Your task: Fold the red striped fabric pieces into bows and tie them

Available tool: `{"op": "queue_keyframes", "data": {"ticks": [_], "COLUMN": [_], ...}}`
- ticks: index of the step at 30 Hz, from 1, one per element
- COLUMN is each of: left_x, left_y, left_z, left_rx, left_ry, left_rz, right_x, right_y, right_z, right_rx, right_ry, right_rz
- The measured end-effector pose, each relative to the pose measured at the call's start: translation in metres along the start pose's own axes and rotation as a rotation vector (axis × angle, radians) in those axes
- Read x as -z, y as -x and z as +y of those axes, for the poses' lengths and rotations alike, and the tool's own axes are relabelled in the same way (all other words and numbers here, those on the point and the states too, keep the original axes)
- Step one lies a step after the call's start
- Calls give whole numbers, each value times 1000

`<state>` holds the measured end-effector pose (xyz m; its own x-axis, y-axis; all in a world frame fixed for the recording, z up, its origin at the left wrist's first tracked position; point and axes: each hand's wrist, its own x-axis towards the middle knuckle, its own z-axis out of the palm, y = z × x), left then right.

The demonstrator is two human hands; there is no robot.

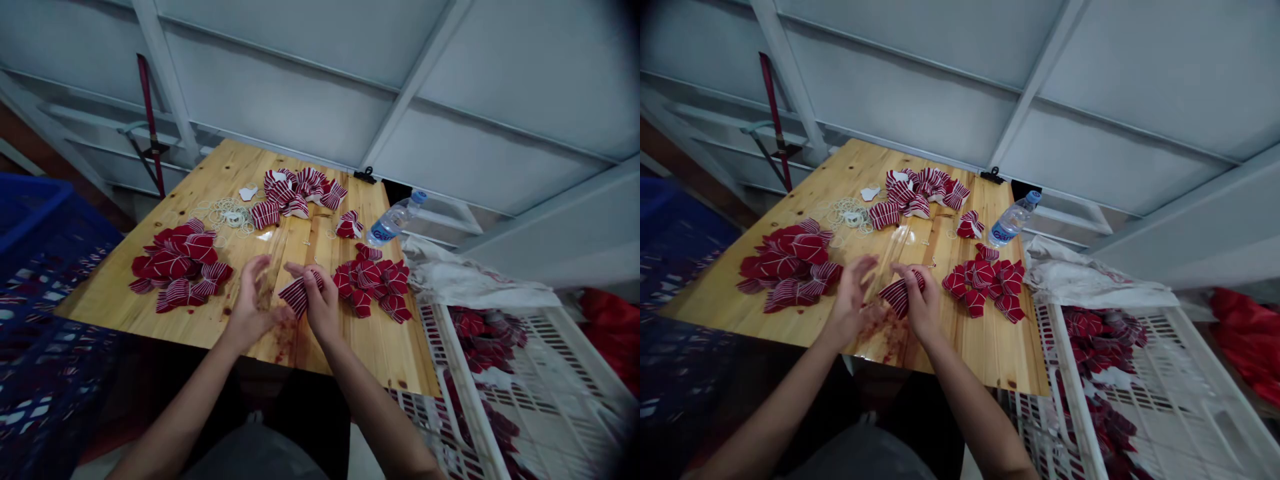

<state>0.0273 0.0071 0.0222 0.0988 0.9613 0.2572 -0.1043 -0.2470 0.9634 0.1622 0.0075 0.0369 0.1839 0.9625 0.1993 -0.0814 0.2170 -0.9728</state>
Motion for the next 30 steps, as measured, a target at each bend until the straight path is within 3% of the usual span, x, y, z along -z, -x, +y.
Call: {"op": "queue_keyframes", "data": {"ticks": [3,5,8,11,16,19,23,27,30], "left_x": [-17,-28,-37,-33,-7,9,16,16,24], "left_y": [8,9,6,4,3,1,-2,-1,4], "left_z": [2,3,2,0,1,5,6,-2,-7], "left_rx": [-266,-356,-360,-344,-407,-389,-437,-442,-430], "left_ry": [-141,-247,-294,-330,-472,-609,-714,-750,-826], "left_rz": [283,339,377,322,-148,-264,-176,23,83], "right_x": [-23,-38,-50,-48,-34,-32,-41,-59,-73], "right_y": [7,15,24,24,11,6,4,-1,-3], "right_z": [3,3,3,6,14,16,18,24,31], "right_rx": [-31,-67,-115,-138,-160,-194,-203,-192,-251], "right_ry": [-181,-186,-200,-260,-288,-190,-173,-355,-477], "right_rz": [108,184,269,244,265,213,145,83,20]}}
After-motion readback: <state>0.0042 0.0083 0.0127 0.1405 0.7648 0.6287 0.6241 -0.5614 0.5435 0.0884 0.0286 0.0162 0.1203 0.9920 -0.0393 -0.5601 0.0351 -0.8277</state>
